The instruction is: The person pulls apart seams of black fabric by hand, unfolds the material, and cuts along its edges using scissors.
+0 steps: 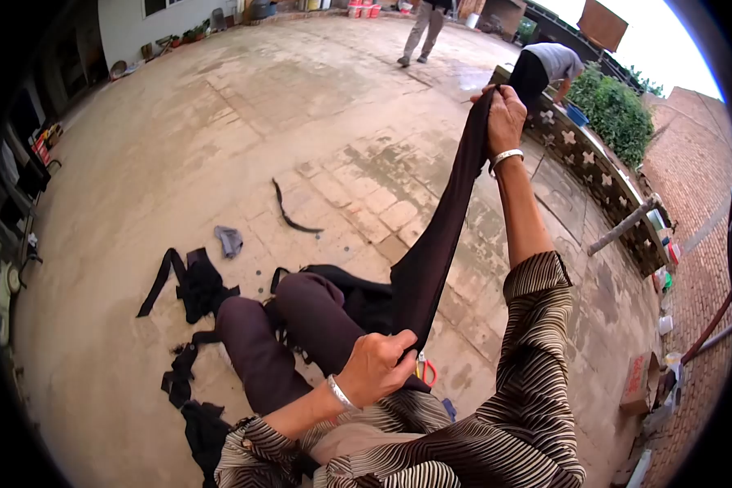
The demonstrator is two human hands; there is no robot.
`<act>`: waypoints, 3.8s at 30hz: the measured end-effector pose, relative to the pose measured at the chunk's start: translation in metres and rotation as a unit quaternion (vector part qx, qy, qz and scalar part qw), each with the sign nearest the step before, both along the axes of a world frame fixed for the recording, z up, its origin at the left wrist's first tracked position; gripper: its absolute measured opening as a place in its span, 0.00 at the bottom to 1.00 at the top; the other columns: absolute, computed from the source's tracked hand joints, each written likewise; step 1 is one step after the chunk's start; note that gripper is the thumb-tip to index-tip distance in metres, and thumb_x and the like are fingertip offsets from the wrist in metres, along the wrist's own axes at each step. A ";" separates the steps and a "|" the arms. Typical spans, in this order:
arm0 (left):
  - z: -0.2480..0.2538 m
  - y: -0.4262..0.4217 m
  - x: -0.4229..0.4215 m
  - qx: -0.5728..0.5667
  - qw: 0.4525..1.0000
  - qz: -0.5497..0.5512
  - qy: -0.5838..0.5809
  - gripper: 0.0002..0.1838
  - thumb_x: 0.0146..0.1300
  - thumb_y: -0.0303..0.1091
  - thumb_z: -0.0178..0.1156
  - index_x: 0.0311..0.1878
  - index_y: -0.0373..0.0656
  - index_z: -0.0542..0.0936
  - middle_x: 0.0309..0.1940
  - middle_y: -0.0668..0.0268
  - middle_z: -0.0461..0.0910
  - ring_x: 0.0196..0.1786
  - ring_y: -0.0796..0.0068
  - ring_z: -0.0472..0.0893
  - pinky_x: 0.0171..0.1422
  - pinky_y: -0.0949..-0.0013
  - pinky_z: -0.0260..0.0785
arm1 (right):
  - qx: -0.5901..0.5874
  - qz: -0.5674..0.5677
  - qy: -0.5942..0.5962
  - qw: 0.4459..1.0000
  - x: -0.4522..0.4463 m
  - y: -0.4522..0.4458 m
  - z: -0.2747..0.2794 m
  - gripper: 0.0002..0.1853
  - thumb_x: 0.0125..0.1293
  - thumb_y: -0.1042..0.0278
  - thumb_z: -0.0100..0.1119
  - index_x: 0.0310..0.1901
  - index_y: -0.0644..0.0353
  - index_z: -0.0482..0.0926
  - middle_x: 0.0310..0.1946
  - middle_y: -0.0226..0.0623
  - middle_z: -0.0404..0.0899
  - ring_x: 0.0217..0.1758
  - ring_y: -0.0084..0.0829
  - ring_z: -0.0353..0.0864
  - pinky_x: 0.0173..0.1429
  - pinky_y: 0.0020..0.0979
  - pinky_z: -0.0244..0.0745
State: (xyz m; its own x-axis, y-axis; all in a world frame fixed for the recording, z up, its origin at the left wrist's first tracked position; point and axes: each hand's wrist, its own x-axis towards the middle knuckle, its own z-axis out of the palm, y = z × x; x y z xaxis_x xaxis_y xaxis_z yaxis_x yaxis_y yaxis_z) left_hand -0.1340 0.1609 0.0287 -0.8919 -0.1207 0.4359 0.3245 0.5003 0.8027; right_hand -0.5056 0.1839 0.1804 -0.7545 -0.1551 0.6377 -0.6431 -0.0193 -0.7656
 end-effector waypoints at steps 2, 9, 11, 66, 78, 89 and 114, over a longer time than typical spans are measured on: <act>-0.018 0.002 0.012 -0.007 0.999 -0.021 -0.041 0.06 0.54 0.26 0.62 0.31 0.33 0.76 0.19 0.52 0.73 0.21 0.51 0.77 0.24 0.59 0.65 | 0.029 0.053 -0.013 0.998 0.032 -0.042 -0.017 0.11 0.71 0.69 0.46 0.38 0.62 0.79 0.28 0.36 0.85 0.27 0.19 0.78 0.32 0.21 0.70; -0.060 0.007 0.053 0.207 0.929 0.071 -0.298 0.11 0.58 0.26 0.61 0.23 0.28 0.78 0.14 0.62 0.76 0.18 0.83 0.72 0.21 0.73 0.64 | 0.137 0.411 0.066 0.899 0.209 -0.188 -0.050 0.09 0.66 0.71 0.51 0.37 0.68 0.79 0.29 0.47 0.81 0.34 0.40 0.79 0.43 0.38 0.74; -0.084 0.013 0.062 0.407 0.856 0.127 -0.292 0.12 0.59 0.26 0.60 0.21 0.28 0.78 0.17 0.63 0.79 0.21 0.79 0.79 0.25 0.74 0.72 | 0.110 0.554 0.210 0.798 0.256 -0.200 -0.058 0.14 0.64 0.71 0.51 0.48 0.69 0.77 0.36 0.52 0.82 0.42 0.45 0.81 0.49 0.39 0.75; -0.093 0.029 0.058 0.690 0.637 0.085 -0.332 0.06 0.62 0.26 0.62 0.40 0.35 0.80 0.28 0.60 0.82 0.27 0.70 0.81 0.33 0.69 0.76 | 0.070 0.293 -0.663 0.685 0.252 0.197 -0.280 0.05 0.67 0.74 0.57 0.41 0.64 0.76 0.35 0.38 0.82 0.35 0.25 0.83 0.40 0.25 0.79; -0.078 0.021 0.034 0.648 0.648 0.073 -0.393 0.05 0.59 0.19 0.60 0.39 0.31 0.81 0.28 0.56 0.83 0.29 0.68 0.84 0.40 0.67 0.80 | 0.224 -0.057 -0.673 0.703 0.219 0.305 -0.696 0.28 0.59 0.68 0.63 0.62 0.65 0.72 0.51 0.34 0.78 0.50 0.27 0.78 0.52 0.26 0.73; -0.087 0.001 0.015 0.688 0.580 0.028 -0.435 0.12 0.68 0.26 0.57 0.51 0.30 0.76 0.36 0.55 0.83 0.35 0.65 0.84 0.40 0.64 0.82 | 0.349 -0.190 -0.686 0.610 0.202 0.272 -0.672 0.36 0.48 0.69 0.70 0.62 0.64 0.68 0.49 0.39 0.77 0.51 0.31 0.76 0.55 0.28 0.72; -0.086 -0.031 -0.011 0.604 0.601 0.028 -0.523 0.21 0.56 0.29 0.72 0.52 0.35 0.80 0.49 0.64 0.83 0.52 0.74 0.80 0.59 0.70 0.71 | 0.620 -0.368 -0.495 0.485 0.231 0.181 -0.656 0.23 0.55 0.61 0.68 0.47 0.55 0.68 0.43 0.43 0.78 0.49 0.44 0.80 0.51 0.46 0.73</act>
State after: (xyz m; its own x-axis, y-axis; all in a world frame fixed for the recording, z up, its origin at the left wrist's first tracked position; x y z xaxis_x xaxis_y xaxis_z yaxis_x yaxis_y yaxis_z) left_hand -0.1449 0.1295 -0.0576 -0.5811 0.1729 -0.7953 -0.6645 -0.6649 0.3410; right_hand -0.2750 0.3649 -0.4753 -0.7379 0.5875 -0.3322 0.5679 0.8065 0.1648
